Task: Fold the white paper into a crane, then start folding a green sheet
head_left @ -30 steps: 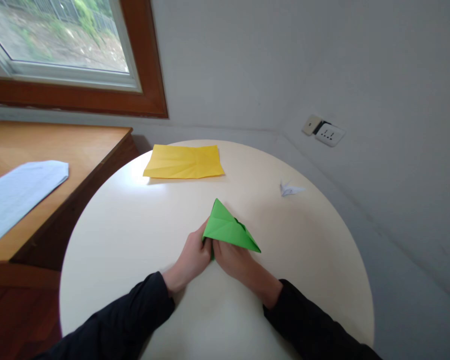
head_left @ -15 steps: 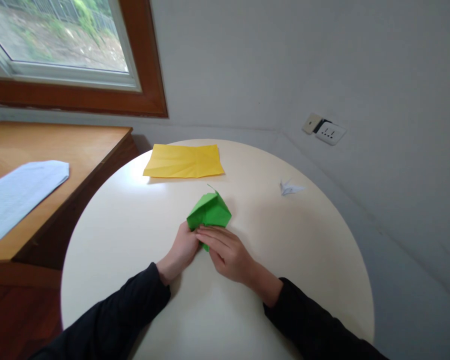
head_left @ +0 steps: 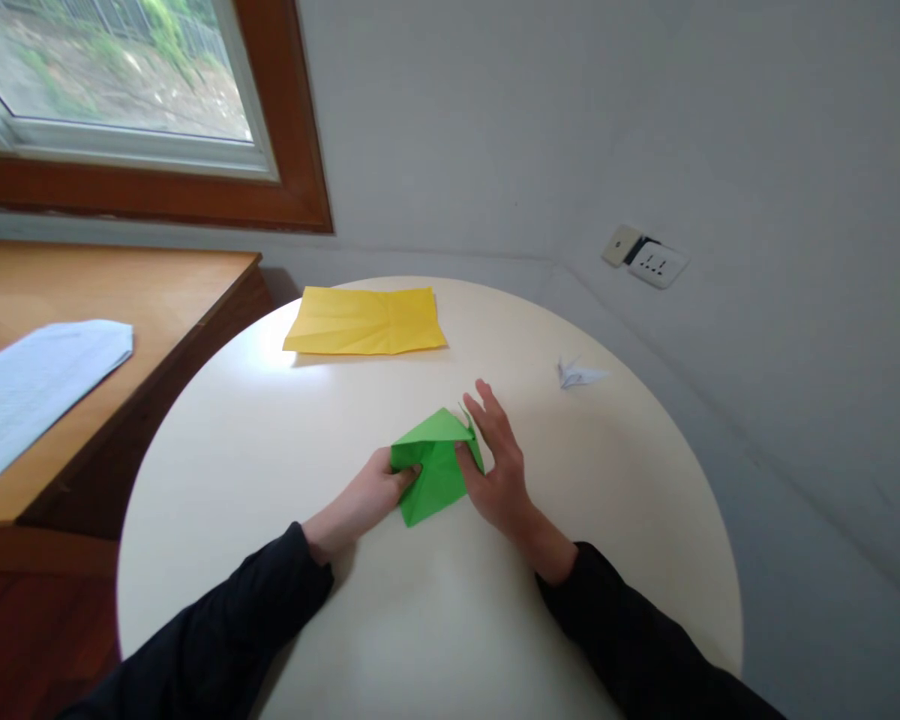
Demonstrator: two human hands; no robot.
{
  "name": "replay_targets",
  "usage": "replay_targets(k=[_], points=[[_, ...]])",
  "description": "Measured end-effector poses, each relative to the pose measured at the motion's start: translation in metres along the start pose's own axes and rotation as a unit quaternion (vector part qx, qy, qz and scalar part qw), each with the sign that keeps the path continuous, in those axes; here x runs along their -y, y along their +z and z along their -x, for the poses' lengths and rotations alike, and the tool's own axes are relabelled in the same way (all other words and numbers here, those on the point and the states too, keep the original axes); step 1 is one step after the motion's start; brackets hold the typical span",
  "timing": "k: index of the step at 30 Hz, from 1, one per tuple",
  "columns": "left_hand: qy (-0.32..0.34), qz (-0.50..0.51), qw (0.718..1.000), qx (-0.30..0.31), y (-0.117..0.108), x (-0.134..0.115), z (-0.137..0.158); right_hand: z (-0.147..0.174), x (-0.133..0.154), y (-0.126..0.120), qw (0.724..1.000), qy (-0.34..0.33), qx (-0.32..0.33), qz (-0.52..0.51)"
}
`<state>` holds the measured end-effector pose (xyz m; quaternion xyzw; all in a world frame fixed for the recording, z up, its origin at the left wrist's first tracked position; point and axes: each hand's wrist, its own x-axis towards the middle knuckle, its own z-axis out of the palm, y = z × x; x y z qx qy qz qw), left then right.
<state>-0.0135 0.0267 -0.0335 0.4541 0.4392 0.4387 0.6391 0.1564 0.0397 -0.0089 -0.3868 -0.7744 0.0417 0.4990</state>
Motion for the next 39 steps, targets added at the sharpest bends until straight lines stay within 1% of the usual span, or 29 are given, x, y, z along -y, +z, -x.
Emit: replay_targets(k=[2,5,7,10,14,21,25,29,32,35,39], points=[[-0.007,0.027,1.000,-0.005,0.001,-0.003,0.001,0.001,0.001,-0.001,0.999,-0.039,0.024,0.003],[-0.032,0.133,0.990,-0.021,0.005,-0.013,0.003,0.002,0.001,-0.001,0.994,-0.080,0.068,0.023],[-0.060,0.188,0.980,-0.008,0.007,-0.019,0.003,0.002,0.000,0.000,0.990,-0.095,0.097,0.033],[-0.087,0.225,0.970,0.007,0.006,-0.024,0.003,0.002,-0.002,0.002,0.985,-0.113,0.122,0.042],[-0.086,0.255,0.963,0.000,0.004,-0.023,0.002,0.003,-0.006,0.005,0.980,-0.125,0.147,0.052],[-0.075,0.263,0.962,0.026,0.001,-0.019,0.000,0.004,-0.007,0.008,0.971,-0.126,0.192,0.069],[-0.077,0.261,0.962,0.025,0.000,-0.019,0.000,0.005,-0.007,0.009,0.969,-0.125,0.200,0.077],[-0.078,0.238,0.968,0.031,0.001,-0.022,0.002,0.008,-0.010,0.011,0.970,-0.103,0.207,0.075],[-0.072,0.238,0.968,0.038,0.001,-0.025,0.003,0.010,-0.013,0.013,0.973,-0.091,0.203,0.068],[-0.064,0.250,0.966,0.022,0.001,-0.030,0.005,0.012,-0.016,0.013,0.974,-0.078,0.199,0.070],[-0.072,0.245,0.967,-0.010,-0.001,-0.037,0.008,0.013,-0.017,0.013,0.976,-0.062,0.195,0.075]])
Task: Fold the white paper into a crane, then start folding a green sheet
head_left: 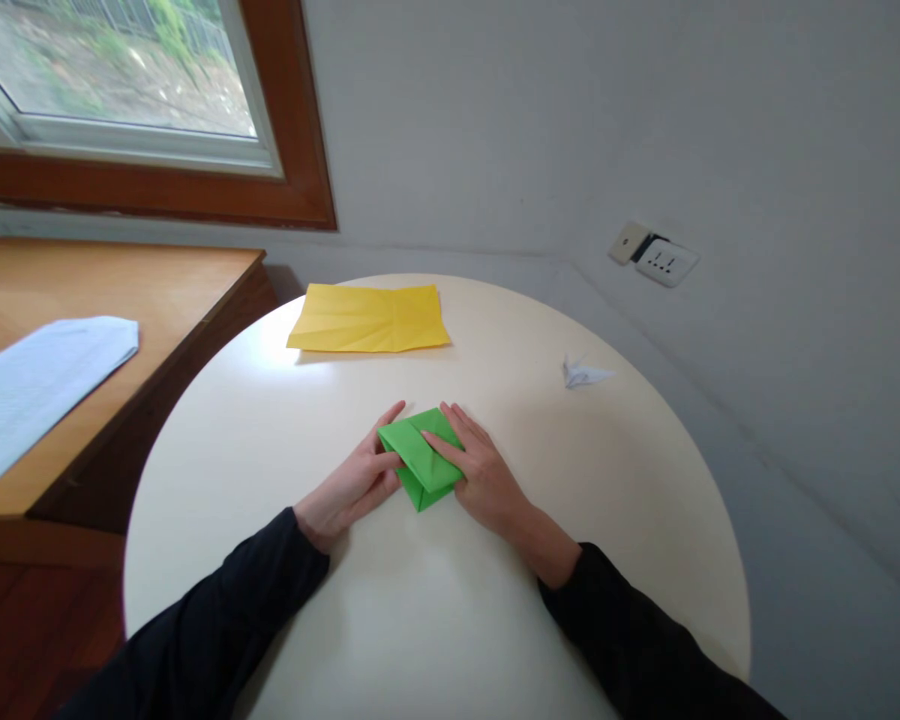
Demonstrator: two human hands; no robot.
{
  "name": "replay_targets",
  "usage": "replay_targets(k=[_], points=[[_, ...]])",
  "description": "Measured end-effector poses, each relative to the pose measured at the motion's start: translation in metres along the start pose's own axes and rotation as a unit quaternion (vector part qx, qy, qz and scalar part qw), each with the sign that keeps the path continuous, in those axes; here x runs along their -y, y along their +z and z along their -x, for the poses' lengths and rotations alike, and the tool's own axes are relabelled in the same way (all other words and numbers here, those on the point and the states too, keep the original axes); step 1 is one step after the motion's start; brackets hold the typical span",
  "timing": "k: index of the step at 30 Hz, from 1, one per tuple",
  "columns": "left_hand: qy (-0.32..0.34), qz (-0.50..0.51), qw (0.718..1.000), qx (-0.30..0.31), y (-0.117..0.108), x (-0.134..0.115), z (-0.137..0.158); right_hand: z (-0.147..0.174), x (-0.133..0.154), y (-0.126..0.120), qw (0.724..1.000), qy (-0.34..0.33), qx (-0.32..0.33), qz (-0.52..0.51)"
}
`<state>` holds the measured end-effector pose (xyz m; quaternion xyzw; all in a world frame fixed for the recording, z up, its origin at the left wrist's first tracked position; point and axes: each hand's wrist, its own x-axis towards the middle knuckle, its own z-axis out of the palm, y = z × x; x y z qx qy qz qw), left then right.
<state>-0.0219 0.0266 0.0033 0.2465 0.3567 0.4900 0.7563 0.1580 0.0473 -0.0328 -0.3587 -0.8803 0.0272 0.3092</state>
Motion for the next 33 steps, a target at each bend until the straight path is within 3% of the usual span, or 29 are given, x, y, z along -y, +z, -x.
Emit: replay_targets(k=[8,17,20,24,29,33], points=[[0.034,-0.022,0.999,-0.005,-0.003,-0.003,-0.001,0.001,0.000,-0.003,0.999,0.034,-0.027,-0.022],[0.074,0.001,0.996,-0.039,-0.008,-0.004,-0.006,-0.004,-0.002,-0.005,0.974,0.151,-0.142,-0.088],[0.083,0.005,0.995,-0.056,-0.009,-0.006,-0.007,-0.004,-0.002,-0.005,0.958,0.212,-0.153,-0.118],[0.088,0.007,0.994,-0.063,-0.010,-0.007,-0.008,-0.004,0.000,-0.005,0.928,0.268,-0.117,-0.229],[0.084,0.004,0.995,-0.054,-0.010,-0.006,-0.008,-0.006,0.002,-0.003,0.866,0.268,-0.071,-0.416],[0.077,0.006,0.996,-0.045,-0.009,-0.007,-0.007,-0.007,0.000,-0.004,0.847,0.269,-0.062,-0.454]])
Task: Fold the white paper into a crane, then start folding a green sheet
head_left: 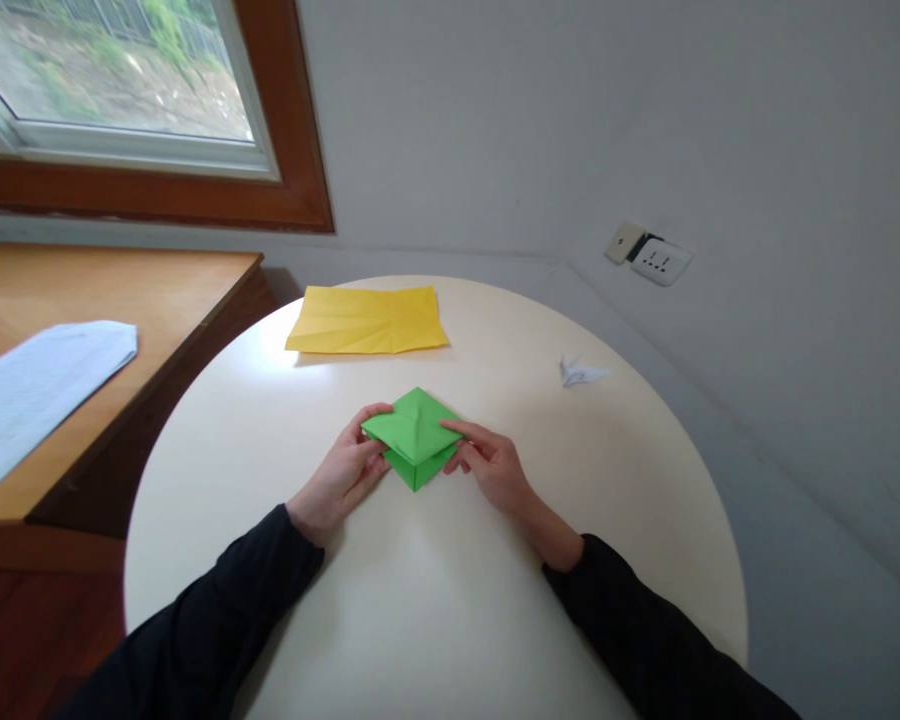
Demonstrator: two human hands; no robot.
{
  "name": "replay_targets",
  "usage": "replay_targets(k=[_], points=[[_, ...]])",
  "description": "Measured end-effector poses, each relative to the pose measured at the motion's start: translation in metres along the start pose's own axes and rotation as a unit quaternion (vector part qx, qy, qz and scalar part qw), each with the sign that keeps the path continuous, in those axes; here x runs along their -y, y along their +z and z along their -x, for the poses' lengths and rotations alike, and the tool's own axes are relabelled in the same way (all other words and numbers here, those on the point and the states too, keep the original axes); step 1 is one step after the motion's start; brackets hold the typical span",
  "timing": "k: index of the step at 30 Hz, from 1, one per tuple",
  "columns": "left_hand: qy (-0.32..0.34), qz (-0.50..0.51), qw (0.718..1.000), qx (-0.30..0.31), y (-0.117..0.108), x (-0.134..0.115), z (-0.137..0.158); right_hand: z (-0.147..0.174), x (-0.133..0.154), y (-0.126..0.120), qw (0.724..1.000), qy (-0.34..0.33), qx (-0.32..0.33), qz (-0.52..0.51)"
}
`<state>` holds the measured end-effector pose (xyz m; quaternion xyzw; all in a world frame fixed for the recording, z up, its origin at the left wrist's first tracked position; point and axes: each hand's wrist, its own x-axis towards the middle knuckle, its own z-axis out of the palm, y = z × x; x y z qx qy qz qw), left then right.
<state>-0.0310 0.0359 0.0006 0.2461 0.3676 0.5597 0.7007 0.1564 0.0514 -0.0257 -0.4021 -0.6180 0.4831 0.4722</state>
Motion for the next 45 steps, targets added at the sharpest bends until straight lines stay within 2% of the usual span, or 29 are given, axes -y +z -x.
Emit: replay_targets(k=[5,8,12,21,30,38,45], points=[[0.001,-0.060,0.998,0.008,-0.003,-0.001,-0.001,-0.004,0.001,-0.005,0.998,-0.015,-0.066,0.001],[0.008,-0.129,0.992,0.014,-0.005,0.000,-0.003,-0.006,0.001,-0.008,0.995,-0.004,-0.103,-0.015],[0.015,-0.157,0.987,0.016,-0.008,0.002,-0.004,-0.007,0.000,-0.011,0.991,0.012,-0.134,-0.025],[0.045,-0.200,0.979,0.005,-0.013,0.005,-0.006,-0.007,0.005,-0.011,0.992,-0.002,-0.125,-0.008],[0.083,-0.215,0.973,0.003,-0.010,0.003,-0.005,-0.008,0.003,-0.008,0.990,0.038,-0.130,-0.048],[0.112,-0.240,0.964,-0.013,-0.010,0.003,-0.003,-0.007,0.007,-0.008,0.990,0.019,-0.137,0.005],[0.132,-0.273,0.953,-0.014,-0.011,0.004,-0.003,-0.007,0.003,-0.008,0.988,0.025,-0.154,0.001]])
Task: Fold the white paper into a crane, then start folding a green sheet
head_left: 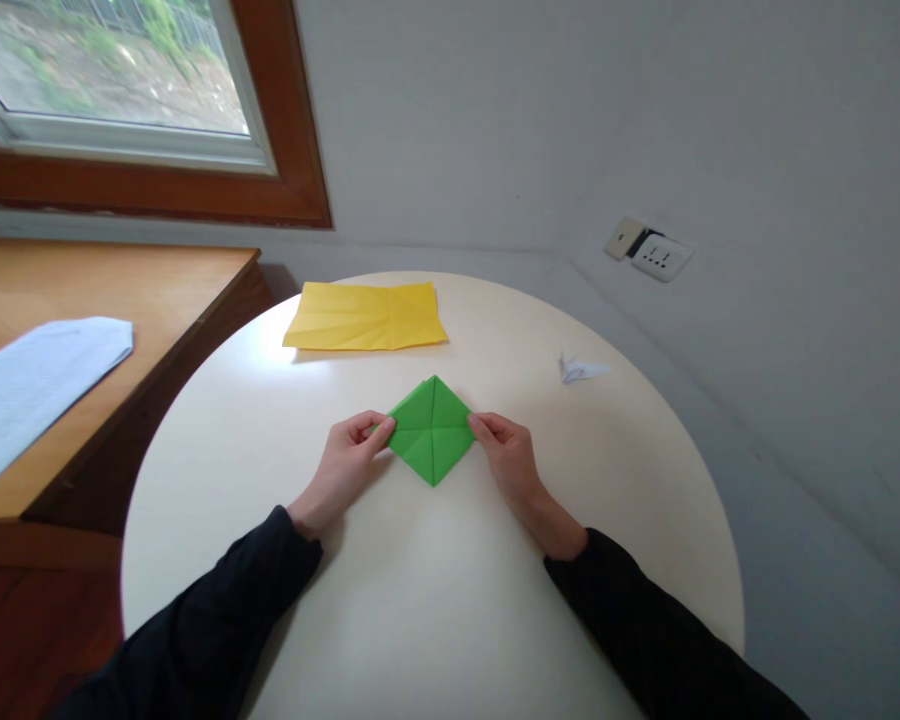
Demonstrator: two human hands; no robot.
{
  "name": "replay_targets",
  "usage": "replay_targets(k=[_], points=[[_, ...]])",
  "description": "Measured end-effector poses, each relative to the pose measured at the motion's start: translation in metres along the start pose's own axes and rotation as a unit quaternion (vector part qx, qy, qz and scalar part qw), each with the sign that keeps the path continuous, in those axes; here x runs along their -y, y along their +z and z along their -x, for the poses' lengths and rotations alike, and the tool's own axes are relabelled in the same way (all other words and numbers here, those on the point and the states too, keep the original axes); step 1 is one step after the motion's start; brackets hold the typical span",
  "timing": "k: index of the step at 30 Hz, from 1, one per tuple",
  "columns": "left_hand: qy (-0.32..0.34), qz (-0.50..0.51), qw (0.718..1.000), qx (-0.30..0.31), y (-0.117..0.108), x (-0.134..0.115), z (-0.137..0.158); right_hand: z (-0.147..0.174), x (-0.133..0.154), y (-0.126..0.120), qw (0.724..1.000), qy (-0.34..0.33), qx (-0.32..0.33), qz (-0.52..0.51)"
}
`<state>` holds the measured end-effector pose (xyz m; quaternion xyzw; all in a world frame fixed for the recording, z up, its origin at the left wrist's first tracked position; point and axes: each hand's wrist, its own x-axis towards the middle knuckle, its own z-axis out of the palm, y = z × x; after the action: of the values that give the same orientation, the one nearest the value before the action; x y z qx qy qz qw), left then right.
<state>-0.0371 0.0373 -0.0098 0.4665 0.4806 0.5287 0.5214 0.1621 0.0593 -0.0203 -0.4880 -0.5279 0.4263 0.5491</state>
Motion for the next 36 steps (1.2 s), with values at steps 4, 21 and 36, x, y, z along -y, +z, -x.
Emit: replay_targets(k=[4,21,36], points=[[0.007,0.004,1.000,0.001,0.0007,-0.0013,0.0002,0.0000,0.0017,0.0002,1.000,0.008,0.011,-0.013],[0.001,-0.010,0.999,-0.049,-0.0006,-0.0029,0.0006,-0.0003,-0.0021,0.0007,1.000,0.000,0.023,-0.014],[0.002,0.040,0.999,-0.035,0.0044,-0.0091,0.0022,0.0026,-0.0010,0.0017,0.999,-0.018,0.033,-0.032]])
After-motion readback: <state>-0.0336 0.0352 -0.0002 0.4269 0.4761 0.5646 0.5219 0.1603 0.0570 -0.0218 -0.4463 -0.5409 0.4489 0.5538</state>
